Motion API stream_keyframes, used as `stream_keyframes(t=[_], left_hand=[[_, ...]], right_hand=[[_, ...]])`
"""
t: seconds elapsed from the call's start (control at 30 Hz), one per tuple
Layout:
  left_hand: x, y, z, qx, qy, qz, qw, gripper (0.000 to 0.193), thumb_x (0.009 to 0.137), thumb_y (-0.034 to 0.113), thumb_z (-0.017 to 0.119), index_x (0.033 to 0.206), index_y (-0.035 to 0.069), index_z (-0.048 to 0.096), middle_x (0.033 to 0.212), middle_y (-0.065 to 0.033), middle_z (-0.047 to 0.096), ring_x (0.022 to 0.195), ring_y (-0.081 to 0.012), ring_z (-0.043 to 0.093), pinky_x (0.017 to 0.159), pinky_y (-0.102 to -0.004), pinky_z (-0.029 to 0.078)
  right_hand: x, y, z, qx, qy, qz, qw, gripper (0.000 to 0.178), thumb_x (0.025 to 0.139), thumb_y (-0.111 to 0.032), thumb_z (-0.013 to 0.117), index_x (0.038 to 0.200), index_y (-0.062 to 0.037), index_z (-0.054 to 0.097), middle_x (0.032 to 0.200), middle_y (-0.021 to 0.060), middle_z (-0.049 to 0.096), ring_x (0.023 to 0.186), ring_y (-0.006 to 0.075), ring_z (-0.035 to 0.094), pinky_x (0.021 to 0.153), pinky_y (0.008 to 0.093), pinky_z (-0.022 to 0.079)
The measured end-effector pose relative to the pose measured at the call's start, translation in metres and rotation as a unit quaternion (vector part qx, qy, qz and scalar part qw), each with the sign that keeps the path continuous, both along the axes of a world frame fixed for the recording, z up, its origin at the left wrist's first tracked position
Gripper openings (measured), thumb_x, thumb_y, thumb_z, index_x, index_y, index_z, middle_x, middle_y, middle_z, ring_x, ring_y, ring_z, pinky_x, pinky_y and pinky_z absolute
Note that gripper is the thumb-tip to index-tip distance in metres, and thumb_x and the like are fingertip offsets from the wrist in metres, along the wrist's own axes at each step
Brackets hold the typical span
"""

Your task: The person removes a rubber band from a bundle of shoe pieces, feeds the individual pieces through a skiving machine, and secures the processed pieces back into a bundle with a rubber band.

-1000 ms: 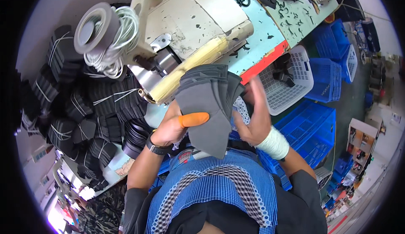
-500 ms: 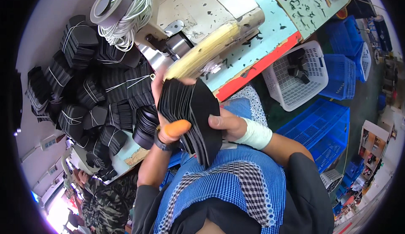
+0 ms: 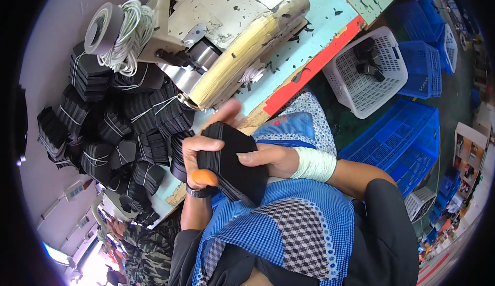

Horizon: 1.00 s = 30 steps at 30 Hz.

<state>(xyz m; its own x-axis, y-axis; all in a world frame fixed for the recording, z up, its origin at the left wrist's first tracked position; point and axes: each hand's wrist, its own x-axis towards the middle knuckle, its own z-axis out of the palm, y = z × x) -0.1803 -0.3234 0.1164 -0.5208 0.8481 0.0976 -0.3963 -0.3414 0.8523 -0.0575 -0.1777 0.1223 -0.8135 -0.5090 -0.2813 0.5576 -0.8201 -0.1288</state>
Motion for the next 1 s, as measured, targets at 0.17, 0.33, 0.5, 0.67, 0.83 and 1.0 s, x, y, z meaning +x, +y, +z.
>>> stream_keyframes(t=[0.17,0.33,0.5,0.67,0.83,1.0], left_hand=[[-0.007,0.006,-0.006,-0.009,-0.031,0.02,0.999,0.066,0.059,0.045,0.087,0.111,0.01,0.068,0.116,-0.035,0.056,0.105,-0.0429,0.06,0.09,-0.0509,0.05],[-0.006,0.013,0.009,-0.076,-0.117,-0.022,0.99,0.061,0.053,0.014,0.091,0.106,0.003,0.062,0.112,-0.0217,0.06,0.105,-0.0316,0.06,0.093,-0.0431,0.046],[0.0,-0.001,-0.001,-0.09,-0.233,0.083,0.965,0.057,0.055,0.011,0.088,0.103,0.005,0.059,0.109,-0.0211,0.059,0.107,-0.0331,0.059,0.092,-0.043,0.046],[-0.011,0.024,-0.005,-0.138,-0.189,0.03,0.972,0.057,0.056,0.009,0.087,0.106,0.004,0.06,0.114,-0.0216,0.058,0.109,-0.0322,0.057,0.095,-0.0426,0.043],[-0.014,0.026,0.003,-0.187,-0.191,0.049,0.962,0.056,0.059,0.008,0.088,0.107,0.004,0.06,0.118,-0.0202,0.057,0.114,-0.0316,0.056,0.098,-0.0424,0.043],[-0.01,0.031,-0.001,-0.18,-0.202,0.061,0.961,0.056,0.06,0.008,0.088,0.108,0.004,0.059,0.118,-0.0204,0.057,0.113,-0.0313,0.057,0.098,-0.042,0.044]], right_hand=[[-0.001,0.008,0.001,-0.061,-0.014,0.0,0.998,0.054,0.098,-0.034,0.05,0.139,-0.0014,0.037,0.13,0.0111,0.053,0.12,0.0202,0.053,0.103,0.0354,0.042],[0.007,0.036,-0.027,0.192,0.05,0.086,0.976,0.053,0.096,-0.039,0.053,0.134,-0.002,0.046,0.13,0.0145,0.053,0.118,0.0205,0.055,0.099,0.0353,0.045],[0.048,0.177,-0.151,0.489,-0.175,-0.052,0.853,0.026,0.09,-0.018,0.054,0.105,0.0014,0.063,0.088,0.0144,0.068,0.073,0.0212,0.067,0.061,0.0308,0.056],[0.053,0.308,-0.353,0.417,-0.368,-0.464,0.689,0.021,0.092,-0.025,0.056,0.1,-0.0071,0.063,0.085,0.0065,0.066,0.071,0.0142,0.062,0.06,0.0281,0.051],[-0.017,0.305,-0.381,0.403,-0.391,-0.472,0.679,0.021,0.092,-0.026,0.056,0.099,-0.0073,0.062,0.083,0.0063,0.065,0.069,0.0144,0.062,0.057,0.0285,0.05],[-0.034,0.296,-0.379,0.394,-0.396,-0.464,0.688,0.021,0.092,-0.027,0.056,0.099,-0.0075,0.061,0.082,0.0061,0.064,0.067,0.0145,0.061,0.054,0.0288,0.05]])
